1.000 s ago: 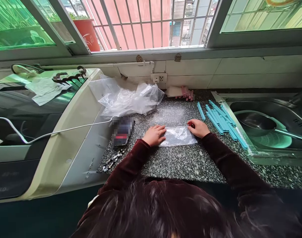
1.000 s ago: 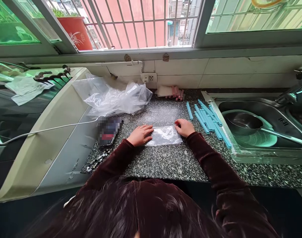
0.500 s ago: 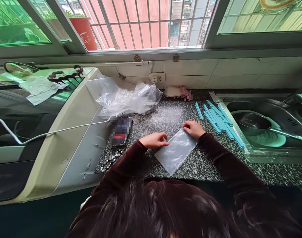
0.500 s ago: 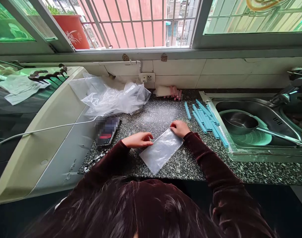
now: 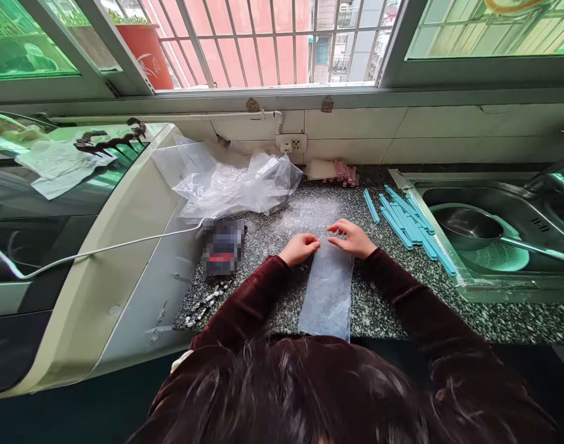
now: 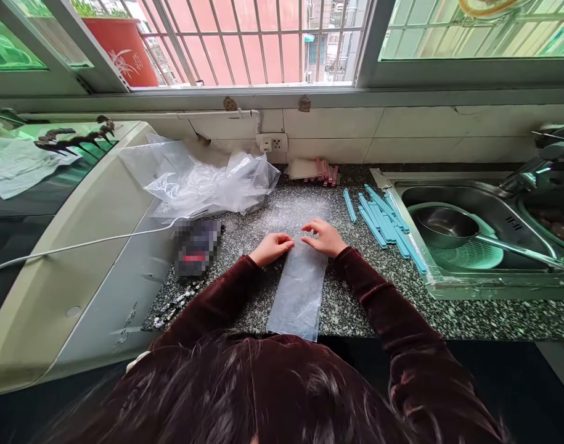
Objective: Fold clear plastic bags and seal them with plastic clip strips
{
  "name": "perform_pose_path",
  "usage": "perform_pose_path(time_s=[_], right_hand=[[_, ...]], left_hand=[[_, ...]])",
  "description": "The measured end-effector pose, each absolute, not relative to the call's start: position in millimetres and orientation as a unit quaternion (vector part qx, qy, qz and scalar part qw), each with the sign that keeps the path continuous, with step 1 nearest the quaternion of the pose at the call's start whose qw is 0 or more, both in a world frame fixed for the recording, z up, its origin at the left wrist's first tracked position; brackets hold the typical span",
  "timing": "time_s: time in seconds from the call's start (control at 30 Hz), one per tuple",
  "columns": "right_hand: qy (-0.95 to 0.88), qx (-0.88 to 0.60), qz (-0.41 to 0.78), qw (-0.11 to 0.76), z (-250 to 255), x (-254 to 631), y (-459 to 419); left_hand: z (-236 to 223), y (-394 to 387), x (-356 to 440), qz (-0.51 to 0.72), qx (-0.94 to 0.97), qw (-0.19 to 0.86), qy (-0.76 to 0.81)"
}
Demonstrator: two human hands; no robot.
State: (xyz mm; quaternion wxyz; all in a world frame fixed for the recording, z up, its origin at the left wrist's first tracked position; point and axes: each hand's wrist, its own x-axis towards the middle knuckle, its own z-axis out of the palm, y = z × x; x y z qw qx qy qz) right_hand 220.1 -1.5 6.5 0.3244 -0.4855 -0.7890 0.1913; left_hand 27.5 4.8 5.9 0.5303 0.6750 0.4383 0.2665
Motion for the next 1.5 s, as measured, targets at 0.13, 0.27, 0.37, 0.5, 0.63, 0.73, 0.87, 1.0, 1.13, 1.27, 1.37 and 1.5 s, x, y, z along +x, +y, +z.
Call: perform_pose_path(time_s=[0.13,0.27,0.37,0.5,0.63,0.73,0.87,1.0,1.13,1.27,1.37,1.5], right_hand=[[-0.754,-0.524,0.283,0.276,9.1,229.6,-2.2],[-0.721,-0.535,0.350,0.266,12.3,232.2,-5.9],[-0.713,-0.537,0.351,0.283,13.5,230.9,-7.4],[-0.720,-0.537,0.330,0.290,14.6,226.0,-9.5],[-0.729,-0.531,0.321,0.290,16.5,218.6,-13.2],[-0.731,-0.531,0.316,0.291,17.4,215.5,-14.8],[-0.729,-0.533,0.313,0.295,17.9,216.9,-15.1],[-0.725,-0.533,0.310,0.306,19.5,219.9,-16.2],[-0.724,-0.530,0.315,0.309,21.6,221.6,-17.1],[-0.702,-0.533,0.346,0.321,21.3,222.4,-15.6],[-0.675,-0.532,0.386,0.336,19.3,222.7,-14.1],[-0.649,-0.535,0.418,0.344,16.3,223.7,-12.8]], left_hand=[[7.0,6.1,16.6,0.307,0.638,0.566,0.423],[4.9,6.2,12.2,0.345,0.611,0.578,0.416],[3.1,5.9,10.9,0.358,0.607,0.571,0.421],[3.1,5.8,9.6,0.353,0.608,0.568,0.429],[3.4,5.9,9.4,0.364,0.614,0.550,0.433],[2.7,6.7,10.0,0.382,0.610,0.539,0.437],[2.5,8.1,10.6,0.398,0.596,0.534,0.449],[3.4,8.5,10.3,0.410,0.583,0.532,0.456],[4.6,8.1,9.7,0.413,0.583,0.531,0.456],[5.6,7.4,9.2,0.412,0.573,0.549,0.448],[6.1,6.7,8.9,0.417,0.556,0.572,0.436],[6.5,6.0,9.7,0.427,0.558,0.567,0.429]])
